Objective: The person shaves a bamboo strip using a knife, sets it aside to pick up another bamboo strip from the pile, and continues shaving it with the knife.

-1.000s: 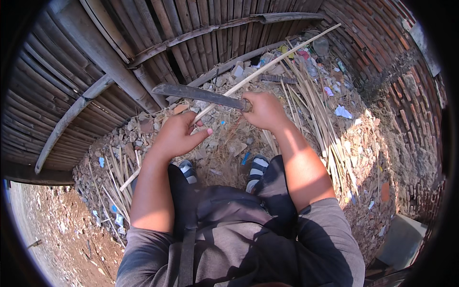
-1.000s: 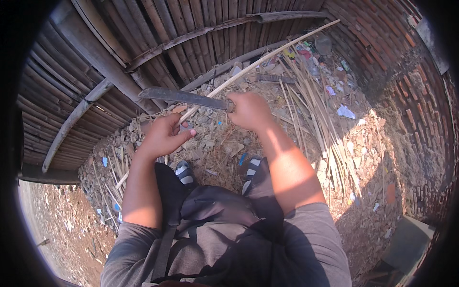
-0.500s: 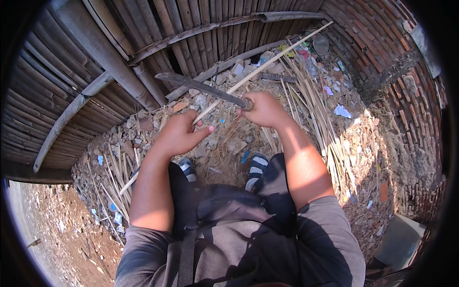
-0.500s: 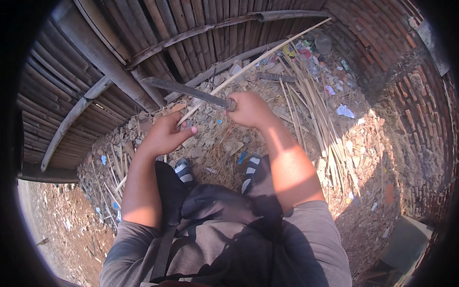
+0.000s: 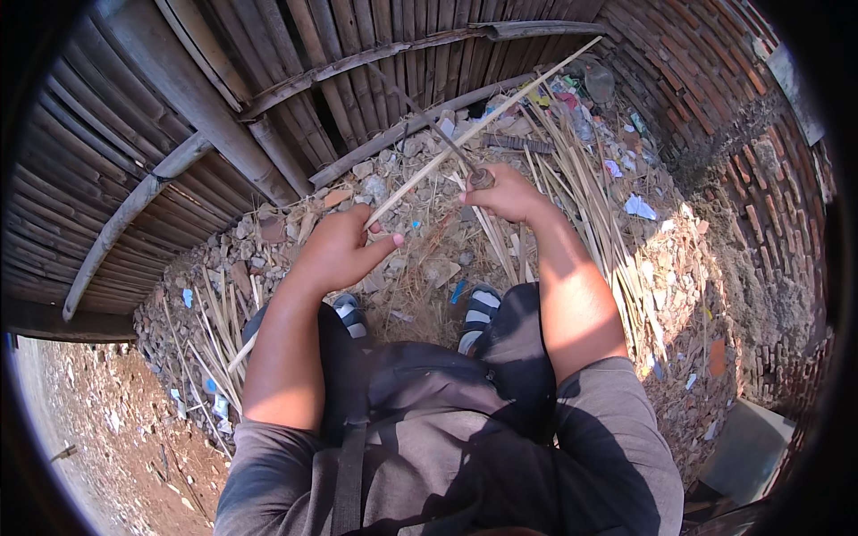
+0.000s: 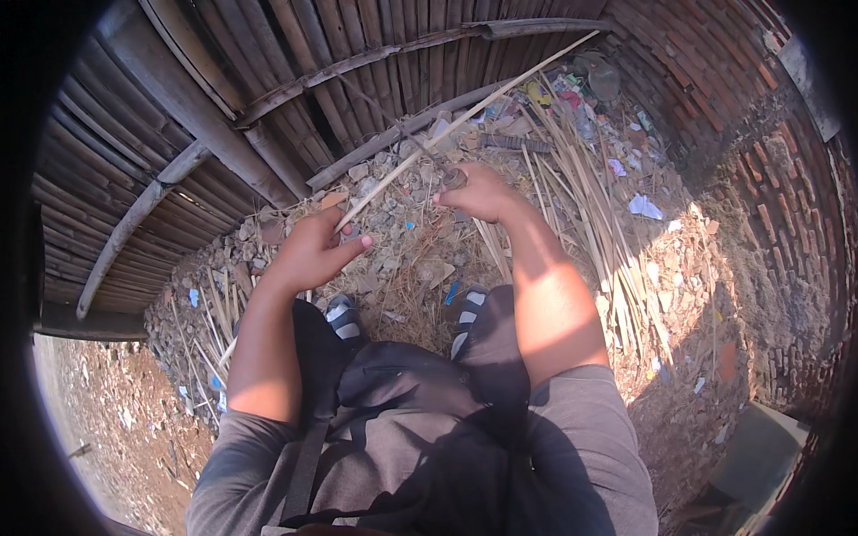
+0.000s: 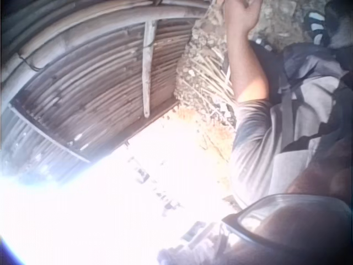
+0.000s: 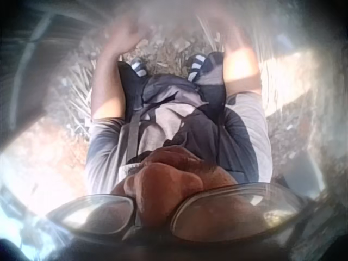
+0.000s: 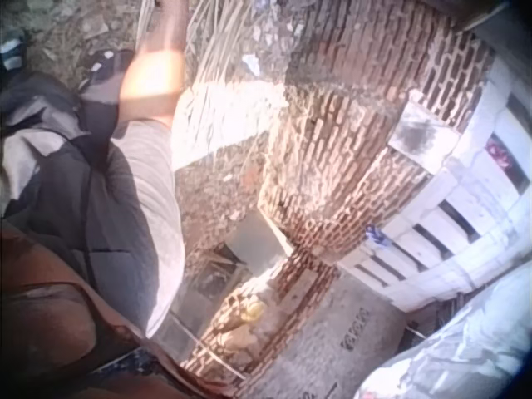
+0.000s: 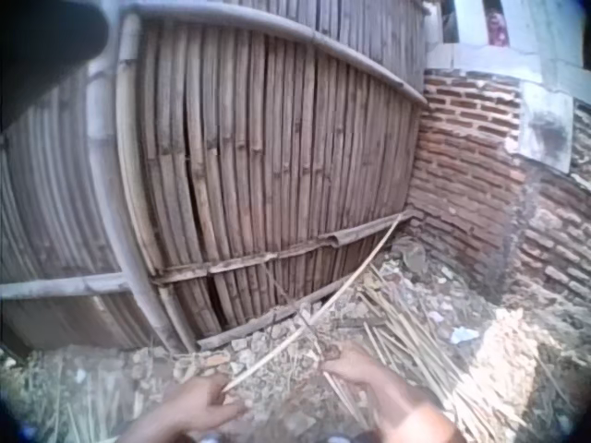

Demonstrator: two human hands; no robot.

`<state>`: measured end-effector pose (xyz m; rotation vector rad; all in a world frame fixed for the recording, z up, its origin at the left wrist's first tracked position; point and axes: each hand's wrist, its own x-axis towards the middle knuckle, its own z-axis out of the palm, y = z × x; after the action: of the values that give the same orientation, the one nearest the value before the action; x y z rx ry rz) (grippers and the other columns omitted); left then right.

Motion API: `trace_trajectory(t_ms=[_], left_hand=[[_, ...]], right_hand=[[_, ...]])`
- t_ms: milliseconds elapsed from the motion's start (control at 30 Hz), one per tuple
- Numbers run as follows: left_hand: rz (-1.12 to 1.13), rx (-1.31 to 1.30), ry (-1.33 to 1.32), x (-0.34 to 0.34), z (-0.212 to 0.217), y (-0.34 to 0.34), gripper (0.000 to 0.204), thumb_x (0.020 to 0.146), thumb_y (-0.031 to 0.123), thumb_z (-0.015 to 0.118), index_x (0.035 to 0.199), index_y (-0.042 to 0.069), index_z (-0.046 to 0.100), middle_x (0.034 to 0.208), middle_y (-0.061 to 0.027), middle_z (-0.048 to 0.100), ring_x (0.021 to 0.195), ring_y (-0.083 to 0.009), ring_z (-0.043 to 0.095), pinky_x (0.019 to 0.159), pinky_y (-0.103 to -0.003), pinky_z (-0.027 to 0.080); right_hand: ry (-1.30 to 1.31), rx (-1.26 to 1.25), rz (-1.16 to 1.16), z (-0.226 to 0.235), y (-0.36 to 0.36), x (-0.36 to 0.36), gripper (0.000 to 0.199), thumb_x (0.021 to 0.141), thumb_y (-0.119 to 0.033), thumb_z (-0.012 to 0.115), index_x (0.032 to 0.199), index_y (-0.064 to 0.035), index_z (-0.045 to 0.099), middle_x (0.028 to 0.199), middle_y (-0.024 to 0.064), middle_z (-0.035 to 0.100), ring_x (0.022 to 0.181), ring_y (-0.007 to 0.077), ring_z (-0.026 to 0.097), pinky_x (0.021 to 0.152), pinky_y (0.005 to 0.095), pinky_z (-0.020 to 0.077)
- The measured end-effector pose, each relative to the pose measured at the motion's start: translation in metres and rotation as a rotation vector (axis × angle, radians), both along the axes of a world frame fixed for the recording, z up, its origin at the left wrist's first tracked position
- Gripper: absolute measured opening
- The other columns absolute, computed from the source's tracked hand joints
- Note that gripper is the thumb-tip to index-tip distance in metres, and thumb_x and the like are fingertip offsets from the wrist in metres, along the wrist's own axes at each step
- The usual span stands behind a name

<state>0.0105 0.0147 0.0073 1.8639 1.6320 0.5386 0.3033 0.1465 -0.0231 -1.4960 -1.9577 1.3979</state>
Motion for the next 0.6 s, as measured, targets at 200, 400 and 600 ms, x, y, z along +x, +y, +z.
trace_trajectory(t_ms=[200, 400, 600], left_hand=[[0.073, -0.067, -0.089, -0.002, 0.000, -0.001, 0.054, 0.088, 0.048, 0.079, 0.097, -0.002, 0.063, 0.067, -0.0052, 0.056, 0.061, -0.0189, 0.055, 0.058, -0.036, 0.044], [0.027, 0.008, 0.001, 0.007, 0.002, -0.001, 0.056, 0.085, 0.052, 0.079, 0.097, -0.001, 0.066, 0.064, -0.0136, 0.061, 0.061, -0.0316, 0.064, 0.059, -0.044, 0.048], [0.083, 0.017, -0.006, 0.003, -0.004, 0.002, 0.057, 0.085, 0.053, 0.078, 0.095, -0.002, 0.067, 0.067, -0.0178, 0.063, 0.066, -0.0372, 0.066, 0.063, -0.048, 0.050]], right_hand=[[-0.149, 0.259, -0.069, -0.002, -0.004, -0.001, 0.048, 0.082, -0.026, 0.081, 0.120, 0.0002, 0.070, 0.089, 0.0158, 0.074, 0.079, 0.0268, 0.071, 0.075, 0.0400, 0.0558], [-0.218, 0.278, 0.202, 0.011, -0.015, -0.015, 0.040, 0.078, -0.030, 0.080, 0.109, -0.0047, 0.075, 0.096, 0.0191, 0.076, 0.093, 0.0362, 0.073, 0.085, 0.0423, 0.0551], [-0.239, 0.287, 0.171, 0.006, -0.022, -0.030, 0.041, 0.079, -0.031, 0.079, 0.110, -0.0054, 0.076, 0.098, 0.0198, 0.076, 0.093, 0.0377, 0.073, 0.087, 0.0443, 0.0556]])
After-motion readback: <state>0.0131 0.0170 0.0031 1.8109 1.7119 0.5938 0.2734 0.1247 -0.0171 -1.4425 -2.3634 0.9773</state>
